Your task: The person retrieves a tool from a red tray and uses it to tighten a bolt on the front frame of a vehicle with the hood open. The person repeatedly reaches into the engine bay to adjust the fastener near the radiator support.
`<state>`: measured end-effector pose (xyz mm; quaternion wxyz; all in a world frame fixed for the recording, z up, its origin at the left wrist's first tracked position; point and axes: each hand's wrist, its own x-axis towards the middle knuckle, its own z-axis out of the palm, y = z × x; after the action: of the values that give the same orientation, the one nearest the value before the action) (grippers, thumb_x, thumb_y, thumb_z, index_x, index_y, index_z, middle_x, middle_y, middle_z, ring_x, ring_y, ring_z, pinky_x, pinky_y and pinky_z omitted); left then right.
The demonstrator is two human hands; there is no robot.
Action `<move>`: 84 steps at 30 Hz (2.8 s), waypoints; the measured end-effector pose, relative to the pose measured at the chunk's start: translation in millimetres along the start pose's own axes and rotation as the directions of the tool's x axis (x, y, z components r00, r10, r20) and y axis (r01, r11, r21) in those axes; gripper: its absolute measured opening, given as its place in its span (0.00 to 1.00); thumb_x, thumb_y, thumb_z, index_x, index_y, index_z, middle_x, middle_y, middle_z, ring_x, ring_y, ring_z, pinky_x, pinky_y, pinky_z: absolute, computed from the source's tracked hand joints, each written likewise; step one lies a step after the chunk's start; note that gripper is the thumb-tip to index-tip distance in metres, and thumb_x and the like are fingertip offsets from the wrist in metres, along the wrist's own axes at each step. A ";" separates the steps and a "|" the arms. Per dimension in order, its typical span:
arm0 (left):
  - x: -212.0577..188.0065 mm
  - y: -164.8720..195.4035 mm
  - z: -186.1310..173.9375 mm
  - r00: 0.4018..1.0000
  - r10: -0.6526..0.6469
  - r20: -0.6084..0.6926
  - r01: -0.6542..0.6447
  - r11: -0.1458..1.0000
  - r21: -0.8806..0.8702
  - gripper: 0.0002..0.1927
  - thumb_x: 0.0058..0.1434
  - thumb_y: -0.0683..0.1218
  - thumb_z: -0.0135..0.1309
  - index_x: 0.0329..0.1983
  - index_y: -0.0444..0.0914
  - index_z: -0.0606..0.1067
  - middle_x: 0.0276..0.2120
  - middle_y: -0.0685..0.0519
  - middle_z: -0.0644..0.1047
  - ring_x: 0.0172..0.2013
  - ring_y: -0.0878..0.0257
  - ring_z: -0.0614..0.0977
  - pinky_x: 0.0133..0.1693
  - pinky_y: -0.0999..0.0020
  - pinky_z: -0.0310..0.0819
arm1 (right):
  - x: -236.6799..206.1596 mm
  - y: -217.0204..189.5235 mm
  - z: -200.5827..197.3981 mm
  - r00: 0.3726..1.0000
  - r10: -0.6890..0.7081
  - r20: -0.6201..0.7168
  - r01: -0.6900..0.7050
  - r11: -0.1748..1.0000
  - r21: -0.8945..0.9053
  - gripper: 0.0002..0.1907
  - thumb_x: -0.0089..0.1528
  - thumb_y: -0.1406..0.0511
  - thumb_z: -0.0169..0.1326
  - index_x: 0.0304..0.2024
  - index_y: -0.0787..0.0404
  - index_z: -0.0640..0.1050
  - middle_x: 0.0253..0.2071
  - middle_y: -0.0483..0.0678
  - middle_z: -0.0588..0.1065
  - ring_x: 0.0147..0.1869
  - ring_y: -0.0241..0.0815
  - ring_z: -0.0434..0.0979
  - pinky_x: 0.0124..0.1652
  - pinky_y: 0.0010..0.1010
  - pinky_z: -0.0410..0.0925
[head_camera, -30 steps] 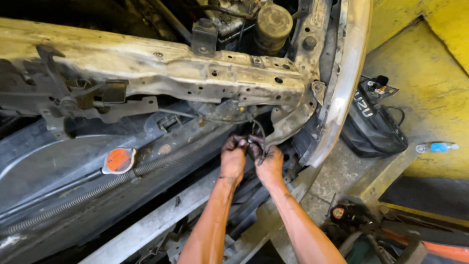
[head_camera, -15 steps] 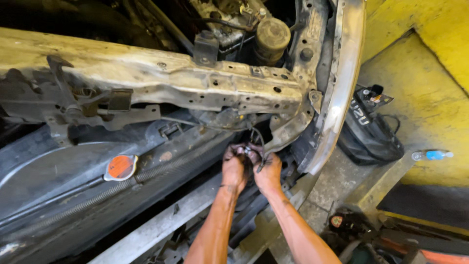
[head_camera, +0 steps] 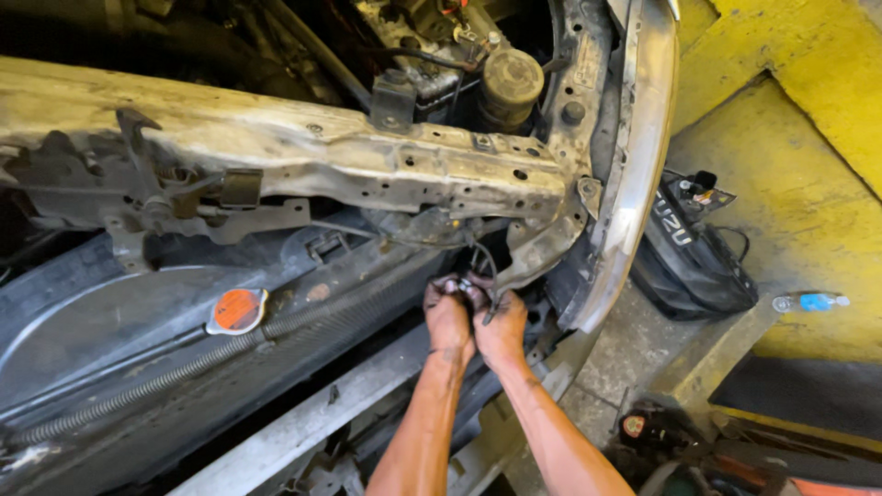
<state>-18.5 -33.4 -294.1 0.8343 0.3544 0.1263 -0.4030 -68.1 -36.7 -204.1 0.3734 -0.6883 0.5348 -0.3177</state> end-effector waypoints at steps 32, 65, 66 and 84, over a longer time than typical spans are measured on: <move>-1.8 5.3 5.9 0.995 -0.039 0.092 0.037 0.999 0.022 0.11 0.68 0.35 0.41 0.39 0.39 0.73 0.27 0.54 0.75 0.25 0.65 0.72 0.26 0.70 0.69 | 12.9 0.0 -17.3 0.985 -0.106 0.134 0.108 0.994 -0.008 0.12 0.62 0.68 0.59 0.48 0.60 0.84 0.36 0.49 0.84 0.37 0.35 0.79 0.39 0.29 0.72; 4.9 29.0 1.7 0.965 -0.077 0.250 -0.008 0.946 0.323 0.10 0.69 0.34 0.42 0.37 0.36 0.75 0.30 0.53 0.79 0.30 0.65 0.76 0.33 0.70 0.72 | 4.8 14.5 -4.9 0.945 -0.322 -0.062 0.318 0.946 -0.069 0.09 0.61 0.67 0.59 0.43 0.64 0.81 0.27 0.55 0.79 0.24 0.47 0.78 0.27 0.36 0.70; 6.2 30.0 1.7 0.960 -0.067 0.273 -0.029 0.943 0.331 0.11 0.68 0.34 0.42 0.37 0.36 0.75 0.30 0.53 0.79 0.30 0.65 0.76 0.34 0.70 0.72 | 4.6 14.1 -3.5 0.925 -0.371 -0.084 0.366 0.928 -0.063 0.09 0.61 0.68 0.58 0.44 0.64 0.81 0.29 0.55 0.79 0.27 0.47 0.80 0.28 0.35 0.71; 17.7 35.3 -11.4 0.932 -0.276 0.235 0.238 0.955 0.177 0.10 0.68 0.34 0.42 0.45 0.35 0.74 0.35 0.50 0.77 0.33 0.62 0.77 0.37 0.69 0.73 | 15.1 24.9 -7.3 0.976 -0.216 -0.012 0.214 0.953 0.215 0.11 0.62 0.64 0.63 0.43 0.66 0.83 0.34 0.50 0.83 0.34 0.29 0.76 0.35 0.30 0.71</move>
<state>20.6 -20.8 -293.8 0.7556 0.3394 0.0327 -0.5593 -83.2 -56.3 -221.0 0.4118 -0.6998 0.4170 -0.4084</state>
